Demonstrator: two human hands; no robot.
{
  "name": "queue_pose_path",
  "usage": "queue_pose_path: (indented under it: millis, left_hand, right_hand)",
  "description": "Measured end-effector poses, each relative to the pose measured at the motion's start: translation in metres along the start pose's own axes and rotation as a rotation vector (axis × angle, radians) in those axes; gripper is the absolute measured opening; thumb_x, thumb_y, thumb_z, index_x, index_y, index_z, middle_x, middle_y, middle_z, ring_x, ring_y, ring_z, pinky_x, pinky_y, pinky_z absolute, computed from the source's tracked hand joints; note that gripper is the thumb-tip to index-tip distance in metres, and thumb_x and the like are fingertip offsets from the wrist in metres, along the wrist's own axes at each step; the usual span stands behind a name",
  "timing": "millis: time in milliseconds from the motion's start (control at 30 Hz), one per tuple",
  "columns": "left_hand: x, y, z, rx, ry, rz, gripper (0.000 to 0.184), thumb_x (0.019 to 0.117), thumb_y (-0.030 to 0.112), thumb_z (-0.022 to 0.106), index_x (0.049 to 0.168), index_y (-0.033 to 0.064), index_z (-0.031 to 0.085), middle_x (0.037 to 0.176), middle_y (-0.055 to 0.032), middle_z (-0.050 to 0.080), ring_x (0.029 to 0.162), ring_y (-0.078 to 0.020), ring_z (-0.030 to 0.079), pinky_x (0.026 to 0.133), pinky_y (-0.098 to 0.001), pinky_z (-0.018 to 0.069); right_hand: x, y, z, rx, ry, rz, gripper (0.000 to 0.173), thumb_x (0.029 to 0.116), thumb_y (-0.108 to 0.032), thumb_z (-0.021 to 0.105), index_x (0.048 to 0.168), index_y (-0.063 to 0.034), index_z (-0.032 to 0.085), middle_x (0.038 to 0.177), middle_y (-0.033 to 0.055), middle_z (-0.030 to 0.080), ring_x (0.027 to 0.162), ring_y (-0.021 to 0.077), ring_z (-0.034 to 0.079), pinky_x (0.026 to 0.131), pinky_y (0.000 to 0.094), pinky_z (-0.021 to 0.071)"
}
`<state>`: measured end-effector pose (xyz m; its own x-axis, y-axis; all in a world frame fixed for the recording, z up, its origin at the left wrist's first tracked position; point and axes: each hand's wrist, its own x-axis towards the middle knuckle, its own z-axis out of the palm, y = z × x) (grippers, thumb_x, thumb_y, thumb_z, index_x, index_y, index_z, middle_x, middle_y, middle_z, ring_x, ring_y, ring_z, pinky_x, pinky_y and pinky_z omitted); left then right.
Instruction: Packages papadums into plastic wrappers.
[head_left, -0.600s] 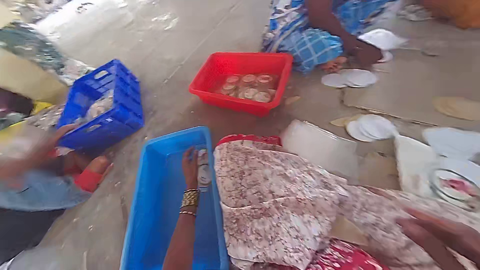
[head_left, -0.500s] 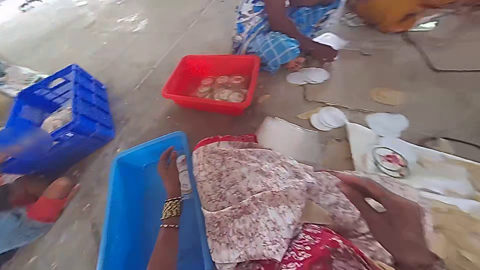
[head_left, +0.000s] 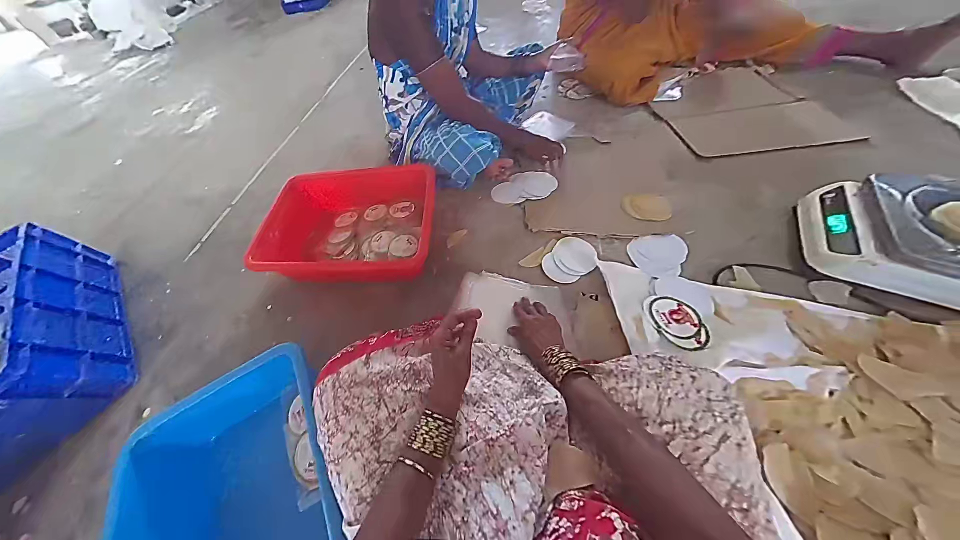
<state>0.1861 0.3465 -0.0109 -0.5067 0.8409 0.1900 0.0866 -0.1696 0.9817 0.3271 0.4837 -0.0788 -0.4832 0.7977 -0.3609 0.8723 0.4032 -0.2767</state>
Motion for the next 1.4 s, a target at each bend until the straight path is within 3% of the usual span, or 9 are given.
queue_pose_path:
  millis: [167, 400, 567, 733, 833, 933, 1133, 1267, 1400]
  left_hand:
    - [0.005, -0.009, 0.004, -0.059, 0.007, -0.348, 0.021, 0.1034, 0.005, 0.052, 0.115, -0.0051, 0.067, 0.108, -0.0122, 0.071, 0.095, -0.0168, 0.069, 0.083, -0.0320, 0.0581]
    - [0.009, -0.012, 0.002, -0.053, 0.064, -0.376, 0.038, 0.1033, 0.017, 0.057, 0.135, -0.0040, 0.056, 0.131, -0.0140, 0.063, 0.107, -0.0146, 0.064, 0.090, -0.0312, 0.0546]
    - [0.008, -0.010, 0.006, -0.052, -0.110, -0.306, 0.062, 0.0978, 0.035, 0.057, 0.144, -0.0053, 0.047, 0.145, -0.0153, 0.054, 0.129, -0.0144, 0.054, 0.102, -0.0311, 0.0479]
    - [0.006, -0.015, 0.008, -0.284, -0.033, -0.141, 0.013, 0.0972, -0.002, 0.058, 0.104, -0.0052, 0.068, 0.098, -0.0091, 0.075, 0.096, -0.0142, 0.071, 0.093, -0.0313, 0.0569]
    - [0.006, -0.017, 0.006, -0.325, -0.007, -0.146, 0.016, 0.0962, -0.008, 0.055, 0.104, -0.0041, 0.068, 0.088, -0.0061, 0.074, 0.082, -0.0128, 0.072, 0.082, -0.0289, 0.0604]
    - [0.006, -0.018, 0.007, -0.308, -0.026, -0.155, 0.016, 0.0957, -0.009, 0.055, 0.104, -0.0054, 0.068, 0.086, -0.0066, 0.074, 0.078, -0.0135, 0.072, 0.076, -0.0292, 0.0616]
    - [0.006, -0.020, 0.010, -0.209, -0.069, -0.274, 0.016, 0.0980, -0.005, 0.055, 0.110, -0.0091, 0.065, 0.090, -0.0114, 0.072, 0.073, -0.0158, 0.070, 0.070, -0.0302, 0.0615]
    - [0.009, -0.015, 0.008, -0.068, -0.001, -0.293, 0.029, 0.1020, 0.011, 0.056, 0.125, -0.0057, 0.062, 0.121, -0.0120, 0.067, 0.104, -0.0140, 0.066, 0.089, -0.0299, 0.0555]
    - [0.007, -0.010, 0.006, -0.026, -0.274, -0.399, 0.053, 0.0962, 0.026, 0.064, 0.137, -0.0055, 0.054, 0.123, -0.0120, 0.067, 0.109, -0.0126, 0.065, 0.094, -0.0313, 0.0535]
  right_hand:
    - [-0.002, 0.000, -0.007, 0.006, 0.028, -0.051, 0.027, 0.1028, -0.009, 0.050, 0.116, -0.0028, 0.072, 0.129, 0.0157, 0.068, 0.125, 0.0363, 0.059, 0.103, 0.0560, 0.0427]
    - [-0.026, 0.006, -0.004, 0.542, 0.808, -0.365, 0.025, 0.1011, -0.021, 0.060, 0.109, -0.0076, 0.080, 0.124, 0.0156, 0.073, 0.116, 0.0365, 0.069, 0.101, 0.0553, 0.0510]
    - [-0.051, -0.005, 0.001, 0.569, 0.964, -0.579, 0.024, 0.1024, -0.021, 0.059, 0.106, -0.0138, 0.082, 0.126, 0.0147, 0.072, 0.126, 0.0336, 0.063, 0.109, 0.0499, 0.0468]
    - [-0.054, -0.012, 0.009, 0.538, 0.888, -0.734, 0.035, 0.1046, -0.038, 0.055, 0.122, -0.0157, 0.076, 0.138, 0.0144, 0.065, 0.135, 0.0301, 0.056, 0.114, 0.0450, 0.0435]
    - [-0.057, -0.016, 0.002, 0.885, 0.735, -0.640, 0.056, 0.1004, -0.042, 0.060, 0.134, 0.0021, 0.063, 0.141, 0.0219, 0.060, 0.129, 0.0237, 0.061, 0.103, 0.0369, 0.0541]
    - [-0.057, -0.011, -0.005, 1.087, 0.345, -0.411, 0.059, 0.0941, -0.043, 0.066, 0.135, -0.0003, 0.062, 0.133, 0.0140, 0.066, 0.109, 0.0169, 0.069, 0.087, 0.0334, 0.0599]
    - [-0.052, -0.007, -0.002, 1.123, -0.329, -0.368, 0.019, 0.0891, -0.013, 0.069, 0.105, -0.0037, 0.070, 0.083, 0.0016, 0.070, 0.072, 0.0094, 0.066, 0.068, 0.0305, 0.0565]
    - [-0.052, -0.004, -0.004, 1.295, -0.116, -0.410, 0.012, 0.0903, -0.001, 0.063, 0.099, -0.0004, 0.071, 0.081, -0.0023, 0.070, 0.068, 0.0041, 0.064, 0.065, 0.0231, 0.0559]
    - [-0.047, 0.000, -0.007, 1.404, 0.238, -0.334, 0.003, 0.0922, -0.004, 0.063, 0.090, -0.0062, 0.064, 0.075, -0.0057, 0.067, 0.063, 0.0026, 0.063, 0.060, 0.0196, 0.0539]
